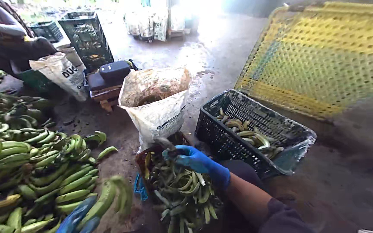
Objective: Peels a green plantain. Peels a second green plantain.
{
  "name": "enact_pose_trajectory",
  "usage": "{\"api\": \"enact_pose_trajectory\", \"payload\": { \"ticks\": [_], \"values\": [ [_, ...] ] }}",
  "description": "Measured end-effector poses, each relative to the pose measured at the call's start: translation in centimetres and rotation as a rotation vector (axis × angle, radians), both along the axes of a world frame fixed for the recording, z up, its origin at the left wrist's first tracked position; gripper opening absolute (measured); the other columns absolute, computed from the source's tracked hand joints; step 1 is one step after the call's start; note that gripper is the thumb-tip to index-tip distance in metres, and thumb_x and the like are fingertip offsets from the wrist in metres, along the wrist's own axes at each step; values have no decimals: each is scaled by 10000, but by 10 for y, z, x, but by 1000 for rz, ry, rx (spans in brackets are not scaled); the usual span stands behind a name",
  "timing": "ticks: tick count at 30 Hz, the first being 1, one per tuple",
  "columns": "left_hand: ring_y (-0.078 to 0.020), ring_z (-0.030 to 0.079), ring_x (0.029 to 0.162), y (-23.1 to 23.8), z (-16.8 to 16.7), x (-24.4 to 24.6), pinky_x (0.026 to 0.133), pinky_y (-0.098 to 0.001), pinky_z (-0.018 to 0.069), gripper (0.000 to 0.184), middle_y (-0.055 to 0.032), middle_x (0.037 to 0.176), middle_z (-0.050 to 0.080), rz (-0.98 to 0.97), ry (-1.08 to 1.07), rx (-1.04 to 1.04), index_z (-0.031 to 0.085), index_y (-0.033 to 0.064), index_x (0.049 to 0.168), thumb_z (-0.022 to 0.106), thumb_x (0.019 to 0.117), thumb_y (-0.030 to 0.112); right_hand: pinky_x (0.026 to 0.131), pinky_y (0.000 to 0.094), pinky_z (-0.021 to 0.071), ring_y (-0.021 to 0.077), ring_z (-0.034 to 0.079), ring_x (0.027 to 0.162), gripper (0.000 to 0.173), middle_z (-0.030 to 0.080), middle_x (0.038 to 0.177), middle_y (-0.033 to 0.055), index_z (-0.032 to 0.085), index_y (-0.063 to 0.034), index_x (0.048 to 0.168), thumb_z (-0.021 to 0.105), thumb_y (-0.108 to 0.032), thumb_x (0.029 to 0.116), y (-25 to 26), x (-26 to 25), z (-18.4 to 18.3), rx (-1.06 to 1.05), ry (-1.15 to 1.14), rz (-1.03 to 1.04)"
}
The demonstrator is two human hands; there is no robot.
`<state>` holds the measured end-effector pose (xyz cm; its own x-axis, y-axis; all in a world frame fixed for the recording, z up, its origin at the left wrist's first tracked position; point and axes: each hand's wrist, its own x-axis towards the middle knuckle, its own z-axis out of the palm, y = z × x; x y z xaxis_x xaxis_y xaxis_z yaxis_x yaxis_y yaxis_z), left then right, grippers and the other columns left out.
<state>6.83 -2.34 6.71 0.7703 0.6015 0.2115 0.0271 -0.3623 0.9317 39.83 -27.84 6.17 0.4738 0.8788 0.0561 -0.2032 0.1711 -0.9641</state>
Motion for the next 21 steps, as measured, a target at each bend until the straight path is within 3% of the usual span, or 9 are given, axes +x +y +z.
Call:
{"api": "enact_pose_trajectory", "payload": {
  "ticks": [3, 6, 8, 11, 14, 16, 17, 20, 21],
  "values": [
    [-147, 616, 1236, -19, 46, 54, 1028, -325, 535, 548, 4, 1414, 608, -331, -198, 20, 560, 146, 1423, 744, 913, 225, 805, 293, 580, 99, 675, 907, 503, 665, 1243, 58, 492, 6, 1399, 610, -155, 937, -13, 10, 7, 164, 42, -41],
    [-198, 680, 1119, -54, 60, 123, 914, -359, 595, 825, -15, 1348, 643, -446, -381, -301, 252, 181, 1581, 739, 916, 220, 821, 336, 595, 160, 690, 951, 493, 674, 1209, 80, 505, -65, 1416, 556, -373, 1034, -25, 20, 0, 289, 257, 74],
    [-241, 686, 1108, -96, 40, 166, 915, -414, 591, 597, -79, 1275, 684, -325, -401, -583, 426, 165, 1482, 668, 964, 338, 761, 336, 605, 152, 705, 887, 432, 712, 1054, 50, 558, -115, 1309, 557, -428, 1012, -33, 10, -3, 247, 324, 86],
    [-249, 692, 1065, -128, 8, 196, 887, -425, 597, 401, -146, 1179, 692, -181, -378, -802, 513, 29, 1328, 343, 1075, 291, 597, 244, 573, 74, 663, 656, 327, 694, 818, -27, 579, -157, 1146, 596, -413, 943, -44, -9, 16, 134, 273, 69],
    [-244, 716, 1001, -117, -14, 191, 838, -400, 617, 448, -157, 1114, 714, -249, -389, -922, 588, 20, 1257, 277, 1087, 293, 623, 276, 582, 108, 677, 710, 460, 728, 1038, 18, 575, -156, 1300, 576, -496, 990, -44, -11, -5, 147, 223, 179],
    [-212, 730, 992, -116, -15, 185, 813, -365, 624, 573, -121, 1133, 732, -247, -334, -920, 580, 61, 1280, 236, 1092, 479, 691, 299, 585, 136, 692, 827, 549, 685, 1271, 61, 513, -149, 1419, 427, -535, 1038, -41, -19, -15, 212, 201, 209],
    [-196, 734, 951, -117, -14, 182, 771, -346, 627, 588, -110, 1107, 737, -231, -307, -927, 582, 70, 1282, 256, 1081, 516, 746, 310, 587, 142, 694, 894, 569, 675, 1301, 64, 514, -149, 1427, 409, -553, 1041, -41, -22, -18, 241, 201, 210],
    [-134, 721, 789, -113, -15, 182, 671, -283, 625, 388, -69, 963, 721, -123, -367, -994, 581, 70, 1188, 289, 1093, 308, 920, 289, 553, 74, 658, 1056, 487, 687, 1196, -15, 595, -110, 1278, 528, -500, 994, -45, -30, -3, 208, 70, 167],
    [-116, 710, 730, -110, -16, 184, 641, -266, 619, 385, -46, 899, 714, -48, -419, -1047, 603, 72, 1131, 277, 1098, 273, 987, 296, 512, 79, 615, 1138, 481, 649, 1263, 14, 608, -43, 1255, 551, -426, 970, -43, -31, 0, 187, -70, 194]
  ]
}}
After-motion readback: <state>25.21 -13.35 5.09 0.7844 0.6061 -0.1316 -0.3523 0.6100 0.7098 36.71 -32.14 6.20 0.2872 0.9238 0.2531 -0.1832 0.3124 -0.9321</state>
